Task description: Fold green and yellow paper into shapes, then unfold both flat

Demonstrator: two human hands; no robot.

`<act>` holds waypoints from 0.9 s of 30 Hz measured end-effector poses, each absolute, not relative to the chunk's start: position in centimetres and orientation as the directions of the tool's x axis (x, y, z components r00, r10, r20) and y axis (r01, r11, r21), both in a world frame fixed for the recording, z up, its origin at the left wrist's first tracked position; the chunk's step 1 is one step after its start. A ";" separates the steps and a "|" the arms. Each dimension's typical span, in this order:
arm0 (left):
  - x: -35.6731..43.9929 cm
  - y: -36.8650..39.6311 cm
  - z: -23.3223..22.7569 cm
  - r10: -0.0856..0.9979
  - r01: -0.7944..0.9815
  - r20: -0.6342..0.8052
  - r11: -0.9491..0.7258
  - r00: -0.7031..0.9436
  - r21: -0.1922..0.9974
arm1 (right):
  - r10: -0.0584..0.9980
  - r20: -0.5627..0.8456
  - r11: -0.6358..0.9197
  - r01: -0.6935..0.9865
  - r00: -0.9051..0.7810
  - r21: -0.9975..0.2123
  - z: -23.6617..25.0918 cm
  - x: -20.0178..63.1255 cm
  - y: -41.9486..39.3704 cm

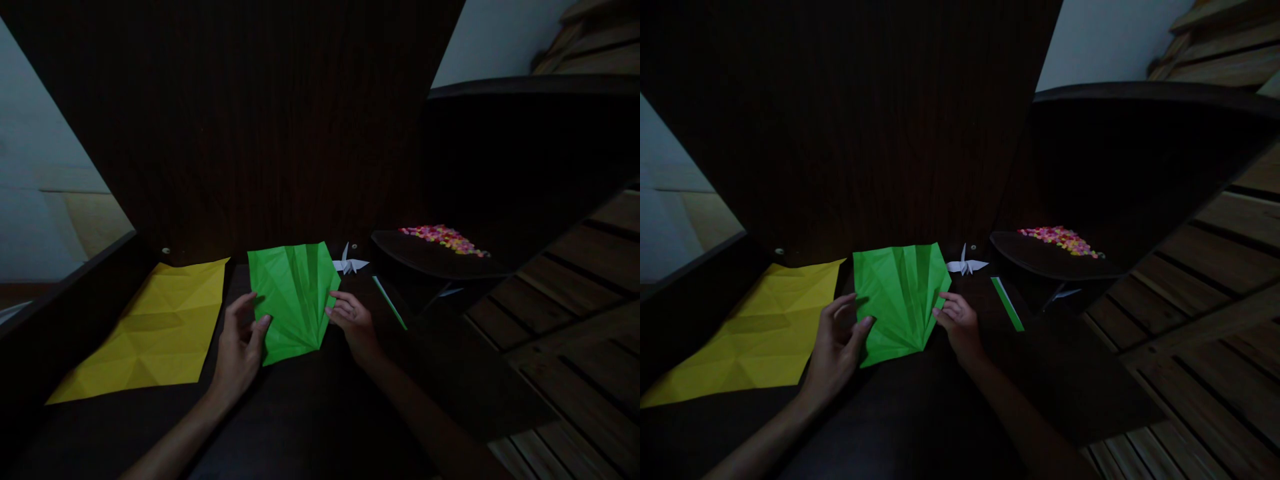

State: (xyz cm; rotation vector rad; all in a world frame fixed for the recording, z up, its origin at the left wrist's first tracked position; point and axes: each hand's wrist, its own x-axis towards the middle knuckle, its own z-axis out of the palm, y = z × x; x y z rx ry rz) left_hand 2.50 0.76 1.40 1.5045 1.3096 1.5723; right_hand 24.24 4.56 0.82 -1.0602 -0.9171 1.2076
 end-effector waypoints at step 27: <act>1.3 1.3 2.2 0.919 0.357 0.391 -0.346 -0.060 0.868 | 0.987 0.026 0.060 -0.215 0.157 -0.975 1.5 25.5 4.9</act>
